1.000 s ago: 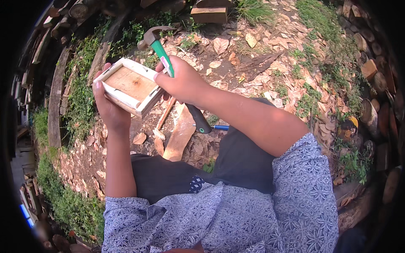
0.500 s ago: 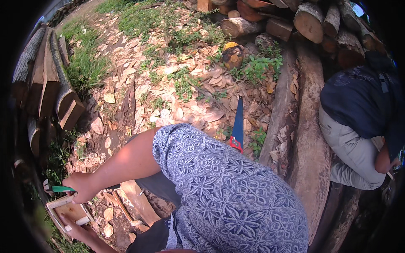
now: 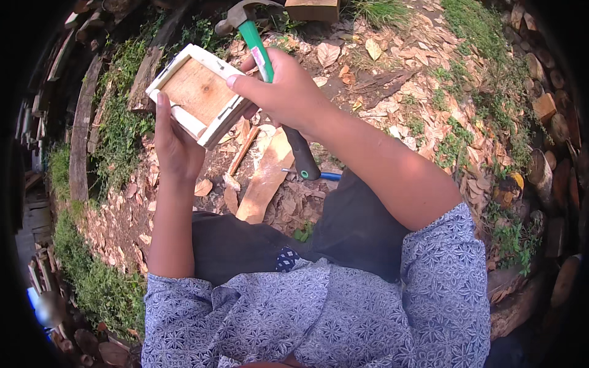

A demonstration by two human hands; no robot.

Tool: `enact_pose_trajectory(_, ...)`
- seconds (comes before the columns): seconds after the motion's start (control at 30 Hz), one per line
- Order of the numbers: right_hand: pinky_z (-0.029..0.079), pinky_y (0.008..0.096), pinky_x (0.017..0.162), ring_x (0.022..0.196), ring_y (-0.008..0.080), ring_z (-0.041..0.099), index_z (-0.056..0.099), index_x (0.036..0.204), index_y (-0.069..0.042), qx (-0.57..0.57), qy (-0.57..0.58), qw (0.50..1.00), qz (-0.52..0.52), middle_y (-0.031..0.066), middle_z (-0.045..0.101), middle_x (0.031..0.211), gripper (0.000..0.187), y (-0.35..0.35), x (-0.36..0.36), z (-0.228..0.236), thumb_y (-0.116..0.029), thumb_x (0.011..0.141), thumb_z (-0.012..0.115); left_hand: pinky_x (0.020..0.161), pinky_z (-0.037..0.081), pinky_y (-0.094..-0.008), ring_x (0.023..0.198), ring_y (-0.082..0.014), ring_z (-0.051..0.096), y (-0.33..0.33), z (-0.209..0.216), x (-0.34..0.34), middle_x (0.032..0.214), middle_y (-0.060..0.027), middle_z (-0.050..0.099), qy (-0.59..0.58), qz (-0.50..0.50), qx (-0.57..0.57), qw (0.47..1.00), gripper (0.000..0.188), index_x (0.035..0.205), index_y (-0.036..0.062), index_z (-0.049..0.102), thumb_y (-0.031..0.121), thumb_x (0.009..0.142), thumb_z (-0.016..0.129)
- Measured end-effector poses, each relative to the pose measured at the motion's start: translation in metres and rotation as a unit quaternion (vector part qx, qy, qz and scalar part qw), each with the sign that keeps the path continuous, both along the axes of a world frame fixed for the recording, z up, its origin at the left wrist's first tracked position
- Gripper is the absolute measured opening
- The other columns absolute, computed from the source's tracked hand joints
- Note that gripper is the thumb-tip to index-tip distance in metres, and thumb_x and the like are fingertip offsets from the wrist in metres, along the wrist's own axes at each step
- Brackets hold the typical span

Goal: The person sits on the ground and assembles a small wooden box by hammering nails into its corners. They use a hammer and a screwdriver to secure the joints and occasionally inspect the box's alignment.

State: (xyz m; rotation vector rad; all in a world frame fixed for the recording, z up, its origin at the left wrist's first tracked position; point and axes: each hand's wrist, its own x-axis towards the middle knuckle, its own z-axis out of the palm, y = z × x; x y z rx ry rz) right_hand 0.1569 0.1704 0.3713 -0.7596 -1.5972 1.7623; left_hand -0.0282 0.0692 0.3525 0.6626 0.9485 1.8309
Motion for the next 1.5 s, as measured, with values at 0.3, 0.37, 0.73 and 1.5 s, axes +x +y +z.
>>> enact_pose_trajectory(0.3, 0.041, 0.0186, 0.040, 0.062, 0.0099, 0.068, 0.057, 0.105, -0.004, -0.010, 0.019, 0.998, 0.057, 0.0089, 0.067, 0.087, 0.054, -0.010, -0.003, 0.000, -0.054, 0.091, 0.074, 0.103, 0.051, -0.0417, 0.118, -0.0273, 0.066, -0.004, 0.006, 0.011, 0.131, -0.0171, 0.064, -0.062, -0.055, -0.091, 0.992, 0.054, 0.140, 0.0002, 0.052, 0.039, 0.102, 0.053)
enact_pose_trajectory(0.37, 0.042, 0.0183, 0.040, 0.062, 0.0094, 0.068, 0.057, 0.107, -0.004, -0.006, 0.024, 0.998, 0.056, 0.0089, 0.067, 0.087, 0.056, -0.006, -0.003, 0.000, -0.055, 0.091, 0.074, 0.103, 0.052, -0.0422, 0.117, -0.0281, 0.066, 0.000, 0.007, 0.014, 0.131, -0.0180, 0.065, -0.056, -0.046, -0.098, 0.993, 0.055, 0.140, -0.0002, 0.052, 0.040, 0.102, 0.052)
enact_pose_trajectory(0.73, 0.039, 0.0173, 0.038, 0.067, 0.0092, 0.068, 0.052, 0.118, -0.002, -0.028, 0.012, 0.997, 0.070, 0.0106, 0.066, 0.095, 0.053, 0.000, -0.006, -0.006, -0.050, 0.099, 0.064, 0.102, 0.053, -0.0424, 0.117, -0.0258, 0.067, 0.004, -0.005, 0.001, 0.128, -0.0176, 0.066, -0.031, -0.050, -0.169, 0.984, 0.056, 0.139, -0.0006, 0.052, 0.042, 0.103, 0.052)
enact_pose_trajectory(1.5, 0.040, 0.0215, 0.043, 0.070, 0.0085, 0.070, 0.057, 0.130, -0.004, 0.025, -0.356, 0.926, 0.120, 0.0048, 0.068, 0.101, 0.048, 0.035, 0.066, -0.049, -0.038, 0.097, 0.067, 0.103, 0.051, -0.0442, 0.125, -0.0360, 0.055, 0.017, -0.083, -0.018, 0.133, -0.0165, 0.050, 0.825, -0.117, 0.006, 0.553, 0.102, 0.146, 0.0120, 0.044, 0.038, 0.059, 0.091)
